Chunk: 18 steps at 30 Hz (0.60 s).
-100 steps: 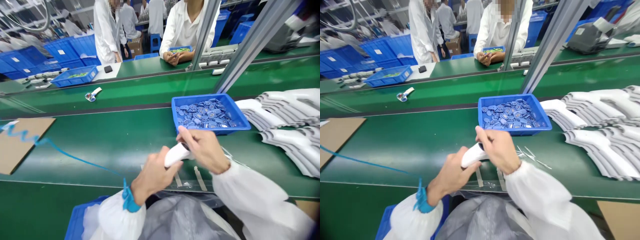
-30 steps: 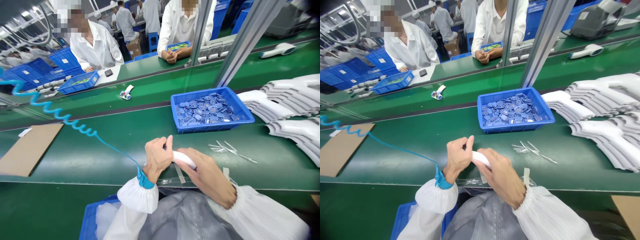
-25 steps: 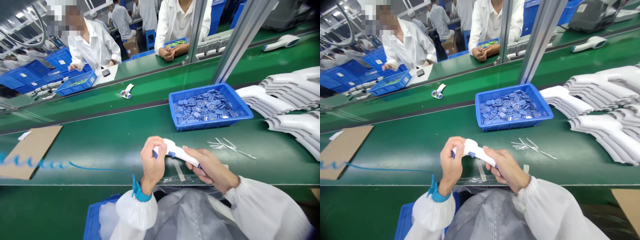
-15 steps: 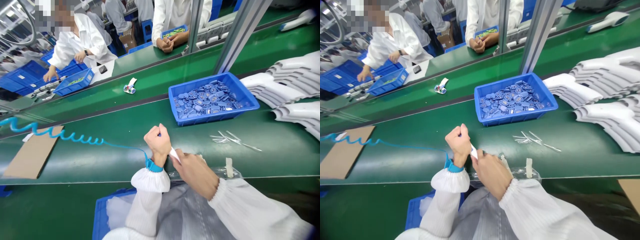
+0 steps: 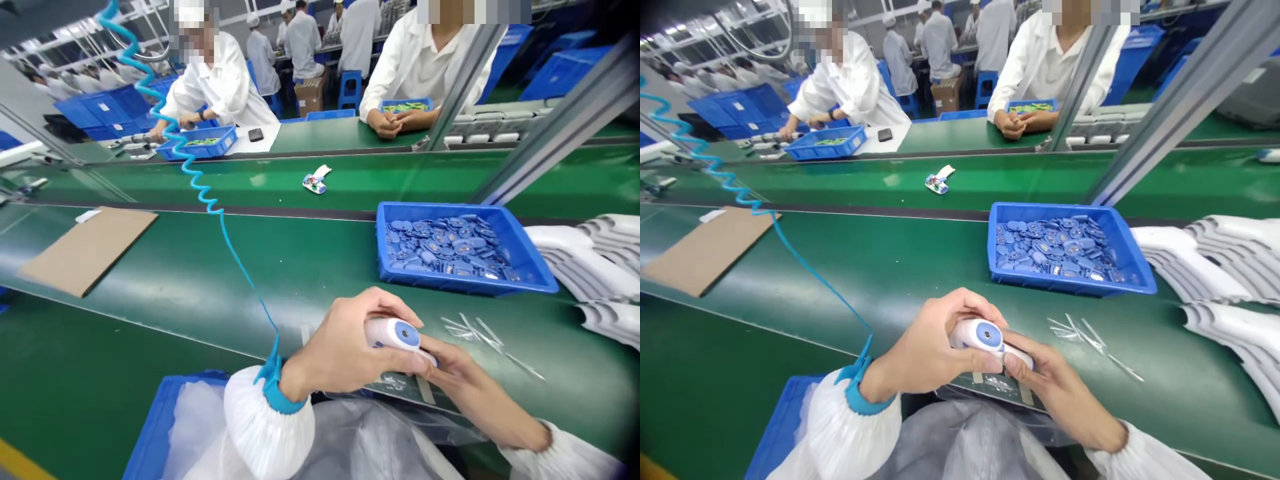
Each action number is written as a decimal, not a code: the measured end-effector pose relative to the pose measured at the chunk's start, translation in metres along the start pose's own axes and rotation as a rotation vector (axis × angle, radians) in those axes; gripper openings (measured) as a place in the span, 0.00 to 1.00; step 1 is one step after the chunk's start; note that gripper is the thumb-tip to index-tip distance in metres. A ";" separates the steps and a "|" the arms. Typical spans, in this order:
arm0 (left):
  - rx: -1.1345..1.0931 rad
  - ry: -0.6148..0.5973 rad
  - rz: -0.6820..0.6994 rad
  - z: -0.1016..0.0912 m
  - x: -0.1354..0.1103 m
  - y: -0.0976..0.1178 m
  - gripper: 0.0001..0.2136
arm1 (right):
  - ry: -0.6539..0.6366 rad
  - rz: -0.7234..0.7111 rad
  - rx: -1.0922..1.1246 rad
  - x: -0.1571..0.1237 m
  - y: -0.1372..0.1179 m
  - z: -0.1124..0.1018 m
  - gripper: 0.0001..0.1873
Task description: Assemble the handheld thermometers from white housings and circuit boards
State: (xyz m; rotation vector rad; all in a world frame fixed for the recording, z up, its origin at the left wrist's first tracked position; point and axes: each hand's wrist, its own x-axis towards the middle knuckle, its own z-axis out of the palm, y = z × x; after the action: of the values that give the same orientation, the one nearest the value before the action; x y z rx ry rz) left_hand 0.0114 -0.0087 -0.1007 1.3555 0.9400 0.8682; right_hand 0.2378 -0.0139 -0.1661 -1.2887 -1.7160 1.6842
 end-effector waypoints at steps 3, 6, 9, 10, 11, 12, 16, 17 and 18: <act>0.271 -0.005 0.038 -0.011 -0.003 0.004 0.07 | 0.035 0.044 -0.059 0.003 -0.003 0.002 0.28; 0.353 -0.044 -0.015 -0.020 -0.003 0.000 0.07 | 0.044 0.028 -0.192 0.007 -0.010 0.012 0.26; 0.324 0.055 -0.112 -0.014 0.004 -0.008 0.14 | 0.081 -0.049 -0.406 0.007 -0.014 0.031 0.19; 0.341 0.140 -0.131 -0.009 0.008 -0.012 0.17 | 0.109 -0.076 -0.465 0.007 -0.013 0.038 0.18; 0.370 0.223 -0.139 -0.004 0.012 -0.015 0.20 | 0.147 -0.106 -0.509 0.006 -0.011 0.044 0.18; 0.399 0.287 -0.141 0.001 0.016 -0.019 0.22 | 0.187 -0.146 -0.539 0.006 -0.009 0.050 0.19; 0.412 0.353 -0.127 0.009 0.026 -0.030 0.22 | 0.256 -0.268 -0.641 0.012 -0.006 0.058 0.20; 0.435 0.352 -0.120 0.005 0.027 -0.031 0.22 | 0.233 -0.272 -0.657 0.016 -0.008 0.056 0.20; 0.484 0.351 -0.114 -0.002 0.029 -0.032 0.22 | 0.210 -0.275 -0.657 0.020 -0.011 0.053 0.19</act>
State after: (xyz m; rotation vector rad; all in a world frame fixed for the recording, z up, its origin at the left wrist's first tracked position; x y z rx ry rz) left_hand 0.0197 0.0177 -0.1342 1.5613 1.5597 0.8370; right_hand 0.1815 -0.0246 -0.1716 -1.3405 -2.2764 0.8171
